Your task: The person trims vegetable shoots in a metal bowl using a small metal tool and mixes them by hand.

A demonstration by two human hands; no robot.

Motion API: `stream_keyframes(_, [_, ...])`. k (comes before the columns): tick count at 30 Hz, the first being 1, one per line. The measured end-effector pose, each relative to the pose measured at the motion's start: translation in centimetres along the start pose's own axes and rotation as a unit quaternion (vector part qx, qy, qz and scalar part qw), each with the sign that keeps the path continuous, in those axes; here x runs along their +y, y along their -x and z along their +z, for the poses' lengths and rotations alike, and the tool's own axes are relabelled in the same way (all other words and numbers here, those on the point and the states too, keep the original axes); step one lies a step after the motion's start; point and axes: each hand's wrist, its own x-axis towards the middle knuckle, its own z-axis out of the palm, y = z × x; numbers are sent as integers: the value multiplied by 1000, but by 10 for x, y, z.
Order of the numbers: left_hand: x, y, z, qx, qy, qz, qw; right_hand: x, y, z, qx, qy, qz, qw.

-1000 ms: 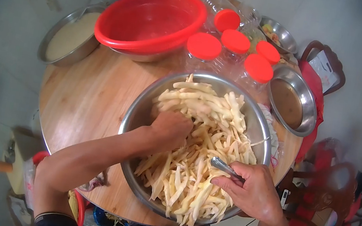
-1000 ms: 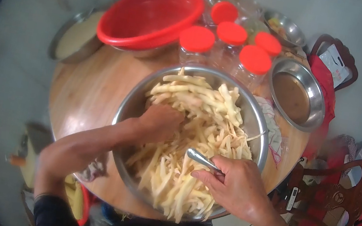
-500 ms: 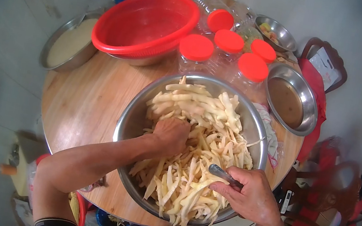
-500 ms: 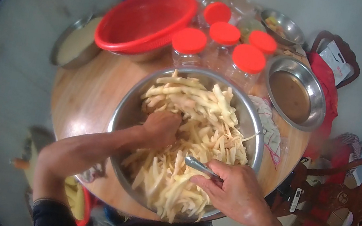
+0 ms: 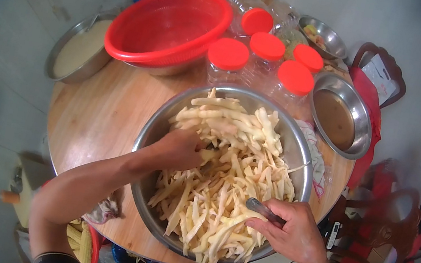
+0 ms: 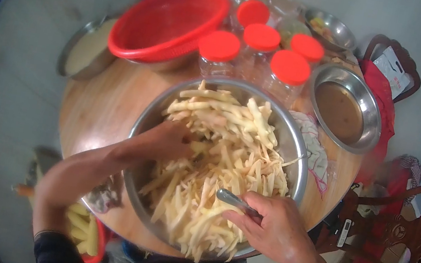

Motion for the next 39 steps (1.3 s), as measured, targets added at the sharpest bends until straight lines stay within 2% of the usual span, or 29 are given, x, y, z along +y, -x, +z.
stream_keyframes(5, [9, 39, -36, 38, -77, -10, 996, -1, -2, -2, 1, -10, -6, 1000])
stream_keyframes(8, [8, 57, -44, 64, -101, 40, 992, -3, -3, -1, -6, -1, -29, 1000])
stream_keyframes(10, [9, 66, -43, 140, -107, 98, 980, -6, -3, 2, -11, 5, -45, 999])
stream_keyframes(13, [12, 72, -46, 124, -91, 63, 986, -15, -1, 2, 4, -40, -21, 999])
stream_keyframes(15, [9, 76, -45, 139, -67, 65, 986, -30, 3, -9, 21, 46, 47, 998])
stream_keyframes(17, [15, 82, -47, 154, -43, 67, 985, -30, 6, -11, 51, 31, 21, 998])
stream_keyframes(19, [33, 90, -58, 121, 49, 17, 991, -27, 11, -11, 82, 14, -7, 996])
stream_keyframes(20, [31, 90, -61, 123, 47, 18, 991, -24, 12, -10, 118, 42, -48, 991])
stream_keyframes(21, [26, 90, -62, 104, 163, 54, 980, -22, 13, -9, 154, 70, -90, 981])
stream_keyframes(22, [25, 93, -63, 84, 277, 90, 953, -22, 14, -9, 156, 71, -93, 981])
stream_keyframes(23, [30, 96, -62, 88, 275, 92, 953, -22, 14, -10, 139, 63, -121, 981])
stream_keyframes(25, [49, 105, -57, 129, 449, 96, 879, -26, 18, -9, 122, 55, -154, 979])
stream_keyframes(26, [51, 107, -52, 133, 447, 97, 879, -30, 21, -6, 108, 13, -135, 985])
stream_keyframes(28, [51, 109, -37, 88, 634, 74, 765, -35, 24, 0, 94, -29, -117, 988])
stream_keyframes(29, [52, 111, -31, 81, 673, 56, 733, -35, 24, 3, 111, 10, -134, 985])
stream_keyframes(32, [30, 103, -3, 76, 666, 24, 742, -40, 26, 14, 138, 69, -172, 973])
stream_keyframes(33, [27, 103, 0, 34, 694, 54, 717, -42, 27, 19, 143, 84, -188, 968])
stream_keyframes(34, [27, 108, 4, 35, 694, 56, 717, -42, 27, 23, 143, 86, -190, 968])
stream_keyframes(36, [39, 120, 10, 23, 660, 53, 749, -41, 28, 30, 168, 156, -187, 955])
stream_keyframes(37, [40, 123, 18, 16, 684, 59, 727, -42, 29, 33, 170, 156, -187, 955])
stream_keyframes(38, [42, 127, 22, 15, 683, 60, 728, -43, 29, 36, 166, 194, -174, 951])
stream_keyframes(39, [44, 130, 25, 16, 650, 70, 756, -45, 29, 38, 160, 231, -161, 946])
